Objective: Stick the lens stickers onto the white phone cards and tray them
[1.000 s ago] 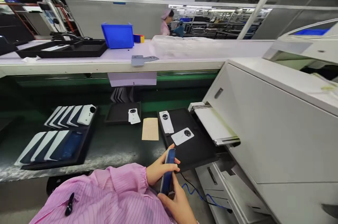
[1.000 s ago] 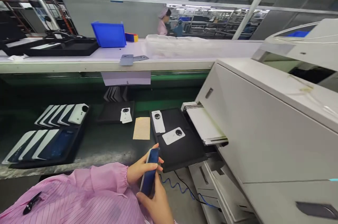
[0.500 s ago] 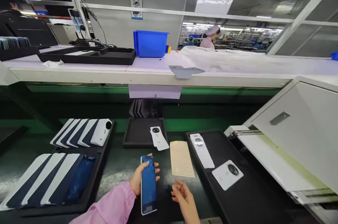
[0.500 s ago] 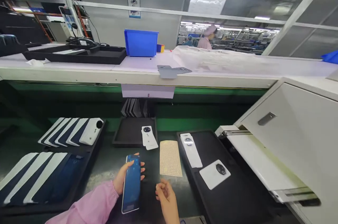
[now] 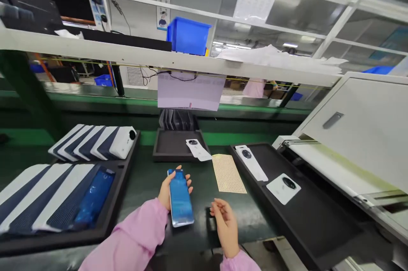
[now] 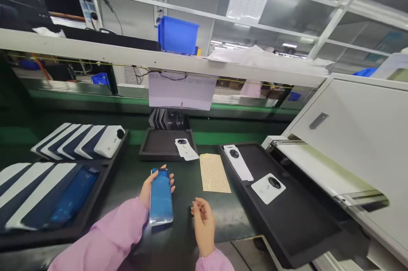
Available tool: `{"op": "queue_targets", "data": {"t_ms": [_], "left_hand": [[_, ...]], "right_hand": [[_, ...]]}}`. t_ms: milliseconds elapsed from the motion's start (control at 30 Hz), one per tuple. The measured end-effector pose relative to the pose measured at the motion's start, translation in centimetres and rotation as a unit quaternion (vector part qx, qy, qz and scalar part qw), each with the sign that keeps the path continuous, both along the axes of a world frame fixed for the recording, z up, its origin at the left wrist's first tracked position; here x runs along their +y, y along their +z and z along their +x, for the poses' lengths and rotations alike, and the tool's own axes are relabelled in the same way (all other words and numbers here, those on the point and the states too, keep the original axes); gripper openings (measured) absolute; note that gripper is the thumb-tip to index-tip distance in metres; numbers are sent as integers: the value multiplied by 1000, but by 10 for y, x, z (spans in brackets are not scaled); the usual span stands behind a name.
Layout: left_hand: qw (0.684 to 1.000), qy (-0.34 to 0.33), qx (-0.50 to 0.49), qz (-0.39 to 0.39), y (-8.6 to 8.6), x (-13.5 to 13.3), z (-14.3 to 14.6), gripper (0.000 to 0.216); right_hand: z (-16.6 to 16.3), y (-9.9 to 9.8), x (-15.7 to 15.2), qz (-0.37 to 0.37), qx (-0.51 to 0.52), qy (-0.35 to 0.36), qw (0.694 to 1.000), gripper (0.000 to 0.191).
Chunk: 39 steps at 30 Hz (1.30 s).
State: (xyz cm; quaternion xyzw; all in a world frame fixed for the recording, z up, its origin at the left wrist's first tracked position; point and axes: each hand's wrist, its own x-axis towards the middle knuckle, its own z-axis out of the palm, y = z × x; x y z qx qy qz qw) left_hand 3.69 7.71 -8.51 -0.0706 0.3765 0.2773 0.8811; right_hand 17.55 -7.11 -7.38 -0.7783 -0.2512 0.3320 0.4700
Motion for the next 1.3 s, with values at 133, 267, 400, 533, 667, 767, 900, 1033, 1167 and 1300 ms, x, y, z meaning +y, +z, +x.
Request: {"op": "queue_targets", "data": {"t_ms": [133, 267, 400, 533, 667, 767, 900, 1033, 1167, 1300], "left_hand": [[999, 48, 15, -8, -8, 2, -2, 54], [998, 59, 9, -13, -15, 11, 0, 55], [998, 66, 8, -16, -21, 23, 4, 56], [997, 65, 13, -31, -28, 27, 6, 58], [997, 58, 13, -50, -32, 23, 8, 59], [997, 57, 12, -57, -32, 21, 8, 60], [997, 53, 19, -57, -29, 20, 6, 61], [998, 43, 30, -45, -26, 23, 7, 63], [998, 29, 48, -27, -22, 27, 10, 63], [997, 15, 69, -12, -19, 29, 10, 63]], "right_hand": [[18, 9, 5, -5, -104, 57, 993, 44], [35, 22, 73, 7, -237, 181, 954, 33], [34, 14, 150, -28, -312, 339, 887, 37], [44, -8, 190, -118, -347, 396, 842, 19], [67, -17, 204, -177, -377, 353, 838, 19], [74, -19, 209, -206, -386, 294, 850, 23], [70, -23, 216, -225, -360, 275, 863, 22], [68, -24, 236, -213, -321, 301, 872, 29], [64, -26, 259, -234, -288, 334, 867, 26], [66, -26, 271, -252, -253, 348, 867, 20]]}}
